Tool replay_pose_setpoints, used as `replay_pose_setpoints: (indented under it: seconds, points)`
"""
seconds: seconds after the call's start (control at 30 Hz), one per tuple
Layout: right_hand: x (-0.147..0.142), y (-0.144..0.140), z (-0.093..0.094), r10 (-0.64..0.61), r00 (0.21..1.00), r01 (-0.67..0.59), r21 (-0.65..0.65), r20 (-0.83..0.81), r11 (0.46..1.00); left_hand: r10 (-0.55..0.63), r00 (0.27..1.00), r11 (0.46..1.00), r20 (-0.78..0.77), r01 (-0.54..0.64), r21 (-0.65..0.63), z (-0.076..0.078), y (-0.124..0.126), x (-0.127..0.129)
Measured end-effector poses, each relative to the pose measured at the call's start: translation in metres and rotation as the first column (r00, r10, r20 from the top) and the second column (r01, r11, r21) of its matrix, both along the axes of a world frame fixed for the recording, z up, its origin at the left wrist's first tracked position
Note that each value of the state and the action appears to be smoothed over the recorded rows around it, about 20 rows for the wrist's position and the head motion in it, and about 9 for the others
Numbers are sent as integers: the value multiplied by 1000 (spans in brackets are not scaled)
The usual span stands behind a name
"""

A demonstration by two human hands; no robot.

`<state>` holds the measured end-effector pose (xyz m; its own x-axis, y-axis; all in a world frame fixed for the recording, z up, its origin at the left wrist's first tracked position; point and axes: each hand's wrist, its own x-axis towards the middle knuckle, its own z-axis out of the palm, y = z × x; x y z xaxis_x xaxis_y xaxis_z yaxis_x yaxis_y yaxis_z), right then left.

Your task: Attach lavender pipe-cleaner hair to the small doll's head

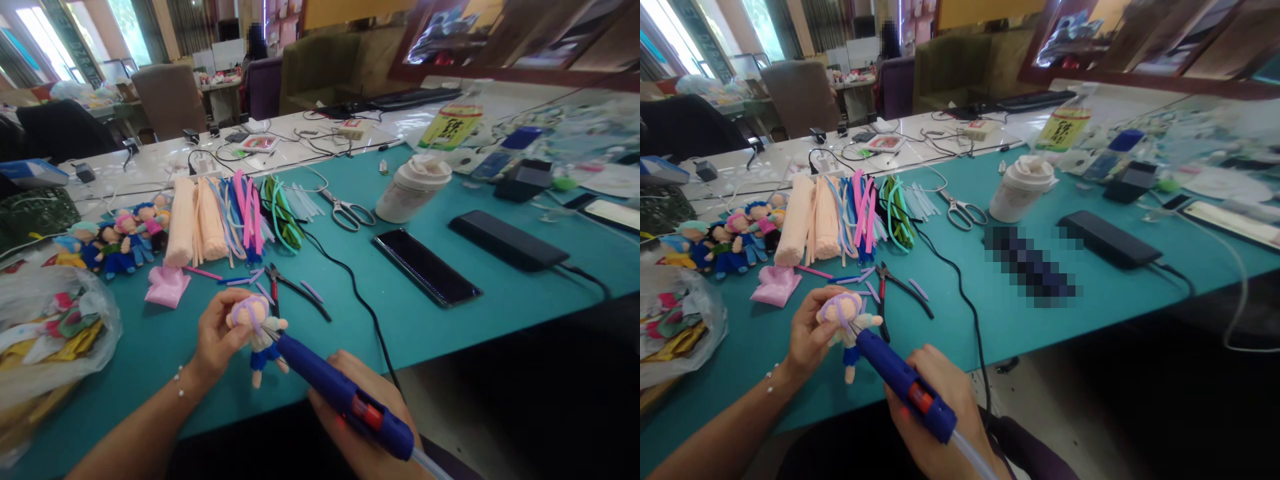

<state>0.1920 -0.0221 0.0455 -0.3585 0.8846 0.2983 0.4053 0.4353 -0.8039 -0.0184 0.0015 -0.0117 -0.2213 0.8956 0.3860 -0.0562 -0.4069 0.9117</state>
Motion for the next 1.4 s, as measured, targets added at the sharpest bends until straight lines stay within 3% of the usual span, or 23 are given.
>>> replay_pose_setpoints:
  seconds: [0.23, 0.6, 0.93, 1.4]
  points:
    - [1, 6, -13, 29, 1000, -29, 89, 2, 996, 23, 999, 998, 32, -21, -56, 0, 1, 1]
    - [0, 6, -13, 47, 999, -44, 155, -16, 987, 15, 996, 993, 83, -5, -121, 2, 0, 1]
    - [-1, 6, -17, 37, 999, -36, 171, -4, 985, 10, 988, 987, 154, 14, -159, 4, 1, 1]
    - [-4, 4, -8, 23, 999, -28, 125, 38, 992, 111, 956, 960, 273, -32, -277, 24, 3, 10]
